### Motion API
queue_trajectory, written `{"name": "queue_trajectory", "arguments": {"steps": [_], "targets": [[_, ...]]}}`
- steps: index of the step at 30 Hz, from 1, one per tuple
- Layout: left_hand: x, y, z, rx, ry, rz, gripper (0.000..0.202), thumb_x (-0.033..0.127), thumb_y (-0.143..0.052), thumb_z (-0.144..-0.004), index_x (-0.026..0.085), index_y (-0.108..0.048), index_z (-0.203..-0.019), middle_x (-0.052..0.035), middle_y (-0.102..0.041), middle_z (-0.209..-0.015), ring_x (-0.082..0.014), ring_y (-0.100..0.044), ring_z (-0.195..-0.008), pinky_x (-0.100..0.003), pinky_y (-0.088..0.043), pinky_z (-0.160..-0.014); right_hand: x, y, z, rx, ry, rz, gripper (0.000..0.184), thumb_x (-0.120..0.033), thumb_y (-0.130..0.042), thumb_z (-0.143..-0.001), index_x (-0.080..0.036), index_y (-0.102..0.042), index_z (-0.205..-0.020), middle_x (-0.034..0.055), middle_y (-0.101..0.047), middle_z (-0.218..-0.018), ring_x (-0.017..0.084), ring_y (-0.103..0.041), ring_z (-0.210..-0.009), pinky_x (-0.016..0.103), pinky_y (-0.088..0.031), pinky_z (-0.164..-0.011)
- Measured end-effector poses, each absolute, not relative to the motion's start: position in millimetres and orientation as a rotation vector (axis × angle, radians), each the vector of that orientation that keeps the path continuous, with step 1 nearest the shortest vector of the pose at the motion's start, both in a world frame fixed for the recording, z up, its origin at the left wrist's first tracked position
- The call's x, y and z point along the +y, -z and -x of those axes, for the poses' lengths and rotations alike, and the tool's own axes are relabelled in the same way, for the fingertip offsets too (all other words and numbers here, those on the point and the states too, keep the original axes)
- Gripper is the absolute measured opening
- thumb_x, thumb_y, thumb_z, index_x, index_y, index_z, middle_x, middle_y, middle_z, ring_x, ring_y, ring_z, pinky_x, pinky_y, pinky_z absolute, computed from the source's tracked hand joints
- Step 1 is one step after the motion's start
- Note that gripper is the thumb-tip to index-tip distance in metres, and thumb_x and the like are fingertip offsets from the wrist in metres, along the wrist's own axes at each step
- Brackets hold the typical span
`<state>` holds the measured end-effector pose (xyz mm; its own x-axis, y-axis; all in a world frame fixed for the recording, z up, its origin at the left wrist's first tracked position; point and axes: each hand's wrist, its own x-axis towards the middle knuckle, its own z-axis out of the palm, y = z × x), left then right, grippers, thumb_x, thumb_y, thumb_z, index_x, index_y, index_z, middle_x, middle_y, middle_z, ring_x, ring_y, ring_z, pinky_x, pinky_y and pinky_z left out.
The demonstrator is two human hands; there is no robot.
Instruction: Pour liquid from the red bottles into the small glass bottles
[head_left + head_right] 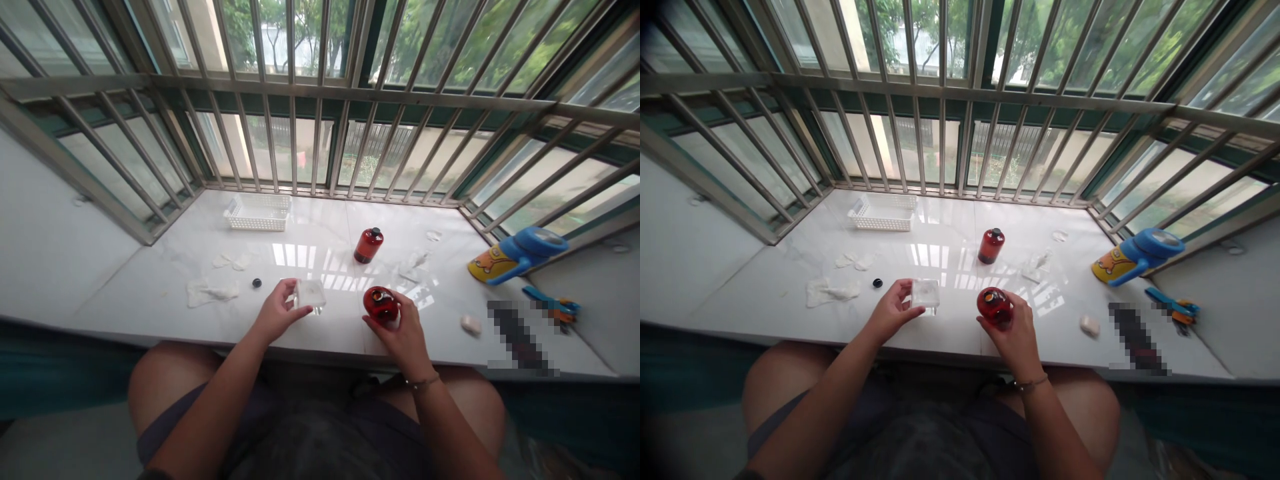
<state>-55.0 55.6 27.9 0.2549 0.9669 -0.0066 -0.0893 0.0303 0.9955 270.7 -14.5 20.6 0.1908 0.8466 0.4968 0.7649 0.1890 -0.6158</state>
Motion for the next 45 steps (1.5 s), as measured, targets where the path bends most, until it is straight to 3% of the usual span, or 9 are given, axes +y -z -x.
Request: {"name": "queue_trajectory", "arguments": {"steps": [8, 13, 30, 41, 45], "targets": [[95.2, -79.1, 82.3, 1.001, -1.224, -1.298, 0.068, 0.038, -0.097, -0.074, 0.025, -0.056, -0.127, -0.0107, -0.070, -0.133, -0.0312, -0.066, -0.132, -0.047, -0.058, -0.106, -18.6, 6.2, -283.3, -1.274, -0.418, 1.657, 0.088, -0.065, -0.088, -0.074, -0.026, -0.052, -0.144, 0.0128, -0.066, -0.136, 0.033, -0.067, -0.119, 0.057, -0.054, -0.106], [102.0, -89.0, 86.9, 1.029, -1.244, -1.340, 0.068, 0.039, -0.096, -0.075, 0.026, -0.057, -0.128, -0.0100, -0.070, -0.135, -0.0309, -0.066, -0.132, -0.046, -0.058, -0.107, -18.4, 17.0, -284.4, -1.131, -0.511, 1.682, 0.093, -0.065, -0.092, -0.069, -0.025, -0.052, -0.142, 0.0134, -0.070, -0.131, 0.032, -0.071, -0.112, 0.052, -0.058, -0.102], [100.3, 3.9, 88.6, 1.236, -1.063, -1.374, 0.070, 0.043, -0.096, -0.070, 0.026, -0.058, -0.126, -0.0118, -0.067, -0.136, -0.0350, -0.061, -0.140, -0.054, -0.054, -0.113, -18.3, 21.3, -278.5, -1.117, -0.416, 1.705, 0.096, -0.072, -0.086, -0.069, -0.023, -0.053, -0.145, 0.0153, -0.071, -0.134, 0.034, -0.072, -0.114, 0.051, -0.059, -0.100], [65.9, 1.5, 125.8, 1.270, -1.019, -1.399, 0.068, 0.045, -0.094, -0.073, 0.027, -0.056, -0.127, -0.0103, -0.067, -0.135, -0.0327, -0.066, -0.133, -0.055, -0.054, -0.115, -19.5, 17.2, -275.0, -1.098, -0.406, 1.723, 0.099, -0.074, -0.085, -0.068, -0.023, -0.053, -0.146, 0.0155, -0.069, -0.136, 0.035, -0.071, -0.116, 0.051, -0.058, -0.100], [46.1, -2.9, 143.8, 1.320, -0.978, -1.414, 0.068, 0.047, -0.094, -0.074, 0.027, -0.056, -0.126, -0.0122, -0.068, -0.139, -0.0339, -0.065, -0.137, -0.058, -0.049, -0.121, -19.6, 16.8, -274.7, -1.096, -0.402, 1.737, 0.099, -0.075, -0.085, -0.068, -0.023, -0.053, -0.145, 0.0156, -0.070, -0.136, 0.035, -0.071, -0.115, 0.051, -0.058, -0.100]]}}
